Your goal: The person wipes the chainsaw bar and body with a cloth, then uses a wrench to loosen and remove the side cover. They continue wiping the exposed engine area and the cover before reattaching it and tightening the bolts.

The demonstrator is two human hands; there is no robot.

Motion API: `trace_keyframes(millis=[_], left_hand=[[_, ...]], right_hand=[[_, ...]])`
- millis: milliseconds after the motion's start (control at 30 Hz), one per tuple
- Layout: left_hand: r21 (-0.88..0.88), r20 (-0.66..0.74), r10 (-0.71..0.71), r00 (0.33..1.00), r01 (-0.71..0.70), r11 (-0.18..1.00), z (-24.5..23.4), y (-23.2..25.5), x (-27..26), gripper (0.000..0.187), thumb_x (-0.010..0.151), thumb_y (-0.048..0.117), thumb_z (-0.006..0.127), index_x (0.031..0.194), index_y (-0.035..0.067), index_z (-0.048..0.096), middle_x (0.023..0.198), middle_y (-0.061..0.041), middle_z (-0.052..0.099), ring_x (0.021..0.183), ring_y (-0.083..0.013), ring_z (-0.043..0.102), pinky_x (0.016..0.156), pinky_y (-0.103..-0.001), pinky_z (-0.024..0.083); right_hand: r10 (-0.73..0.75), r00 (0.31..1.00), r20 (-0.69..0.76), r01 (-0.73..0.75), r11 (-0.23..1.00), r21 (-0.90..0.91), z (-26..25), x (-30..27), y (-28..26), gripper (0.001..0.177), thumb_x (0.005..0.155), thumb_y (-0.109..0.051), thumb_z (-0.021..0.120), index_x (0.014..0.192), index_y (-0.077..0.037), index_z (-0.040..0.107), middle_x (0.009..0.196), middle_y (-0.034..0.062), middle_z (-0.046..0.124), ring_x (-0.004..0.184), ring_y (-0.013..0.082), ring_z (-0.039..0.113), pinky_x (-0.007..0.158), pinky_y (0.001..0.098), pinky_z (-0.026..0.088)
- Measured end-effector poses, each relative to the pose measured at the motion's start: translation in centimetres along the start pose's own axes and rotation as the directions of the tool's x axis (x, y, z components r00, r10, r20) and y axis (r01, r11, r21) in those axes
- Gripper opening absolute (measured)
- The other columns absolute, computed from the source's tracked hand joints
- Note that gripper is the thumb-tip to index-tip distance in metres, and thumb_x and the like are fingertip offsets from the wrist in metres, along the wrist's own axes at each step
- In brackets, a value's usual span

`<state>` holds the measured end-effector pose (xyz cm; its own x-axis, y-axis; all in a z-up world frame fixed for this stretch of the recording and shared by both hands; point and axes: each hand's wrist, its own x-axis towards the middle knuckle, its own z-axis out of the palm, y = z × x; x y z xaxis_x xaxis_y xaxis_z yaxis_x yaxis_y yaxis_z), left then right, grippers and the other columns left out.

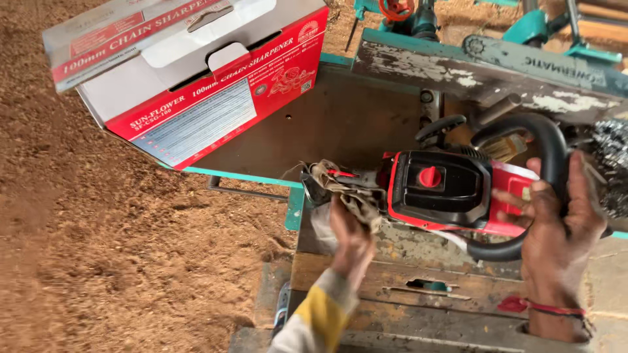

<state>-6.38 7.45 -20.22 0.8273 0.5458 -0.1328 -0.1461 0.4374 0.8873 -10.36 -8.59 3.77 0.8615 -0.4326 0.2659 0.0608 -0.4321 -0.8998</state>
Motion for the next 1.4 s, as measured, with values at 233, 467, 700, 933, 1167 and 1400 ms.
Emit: trace_keyframes(millis=[233, 467, 700, 933, 1167, 1400], left_hand=[[0.434, 0.348, -0.233, 0.908, 0.064, 0.899, 0.6, 1.4, -1.2, 0.027, 0.108, 0.022, 0.046, 0.124, 0.002, 0.055, 0.104, -0.016, 0.069, 0.086, -0.0249, 0.064, 0.081, -0.045, 0.052], [0.699, 0.665, -0.412, 0.623, -0.323, 0.638, -7.2, 8.0, 0.5, 0.028, 0.094, 0.034, 0.068, 0.099, 0.006, 0.07, 0.075, -0.013, 0.071, 0.064, -0.0236, 0.065, 0.059, -0.04, 0.056], [0.249, 0.423, -0.673, 0.607, 0.637, 0.73, -8.3, 17.8, -0.6, 0.035, 0.105, 0.034, 0.057, 0.112, 0.001, 0.064, 0.091, -0.015, 0.071, 0.072, -0.0243, 0.069, 0.061, -0.04, 0.056], [0.497, 0.544, -0.624, 0.561, 0.383, 0.778, -7.5, 20.0, -2.1, 0.039, 0.102, 0.032, 0.054, 0.134, 0.01, 0.058, 0.119, -0.01, 0.071, 0.105, -0.016, 0.07, 0.088, -0.035, 0.061], [0.21, 0.478, -0.277, 0.833, 0.198, 0.957, -7.0, 16.7, 0.3, 0.045, 0.103, 0.02, 0.057, 0.146, 0.008, 0.05, 0.111, -0.013, 0.075, 0.091, -0.0181, 0.072, 0.074, -0.032, 0.062], [0.033, 0.55, 0.231, 0.803, -0.298, 0.954, 0.3, 14.7, 2.8, 0.029, 0.101, 0.015, 0.065, 0.128, 0.005, 0.06, 0.12, -0.013, 0.066, 0.104, -0.0253, 0.07, 0.083, -0.037, 0.061]], right_hand=[[-0.109, 0.994, -0.011, 0.108, 0.991, -0.079, 0.3, -0.4, 0.1, 0.058, 0.11, 0.008, 0.046, 0.166, 0.006, 0.032, 0.137, 0.0165, 0.063, 0.077, 0.0067, 0.055, 0.078, 0.0383, 0.066], [-0.257, 0.967, 0.0, 0.25, 0.942, -0.224, 0.3, -2.2, -1.4, 0.053, 0.113, -0.007, 0.052, 0.16, 0.008, 0.034, 0.139, 0.0252, 0.056, 0.094, 0.0153, 0.062, 0.077, 0.0336, 0.06], [-0.282, 0.686, 0.67, 0.522, 0.833, -0.183, 8.5, -12.4, 0.5, 0.107, 0.075, -0.032, 0.085, 0.162, -0.006, 0.027, 0.149, 0.041, 0.04, 0.13, 0.0558, 0.045, 0.095, 0.0465, 0.051], [0.027, 0.815, 0.579, 0.244, 0.89, -0.385, 8.5, -12.8, 4.4, 0.054, 0.082, -0.021, 0.082, 0.134, -0.017, 0.065, 0.121, 0.0068, 0.077, 0.103, 0.0224, 0.081, 0.088, 0.0327, 0.065], [-0.234, 0.57, 0.788, 0.645, 0.721, -0.253, 8.9, -10.2, -2.8, 0.063, 0.077, -0.029, 0.086, 0.132, -0.006, 0.067, 0.138, 0.0234, 0.061, 0.116, 0.0332, 0.068, 0.089, 0.0363, 0.058], [-0.377, 0.761, 0.527, 0.629, 0.627, -0.459, 4.5, 1.2, -8.0, 0.03, 0.102, -0.02, 0.07, 0.127, -0.003, 0.068, 0.129, 0.0165, 0.07, 0.104, 0.029, 0.069, 0.092, 0.0387, 0.055]])
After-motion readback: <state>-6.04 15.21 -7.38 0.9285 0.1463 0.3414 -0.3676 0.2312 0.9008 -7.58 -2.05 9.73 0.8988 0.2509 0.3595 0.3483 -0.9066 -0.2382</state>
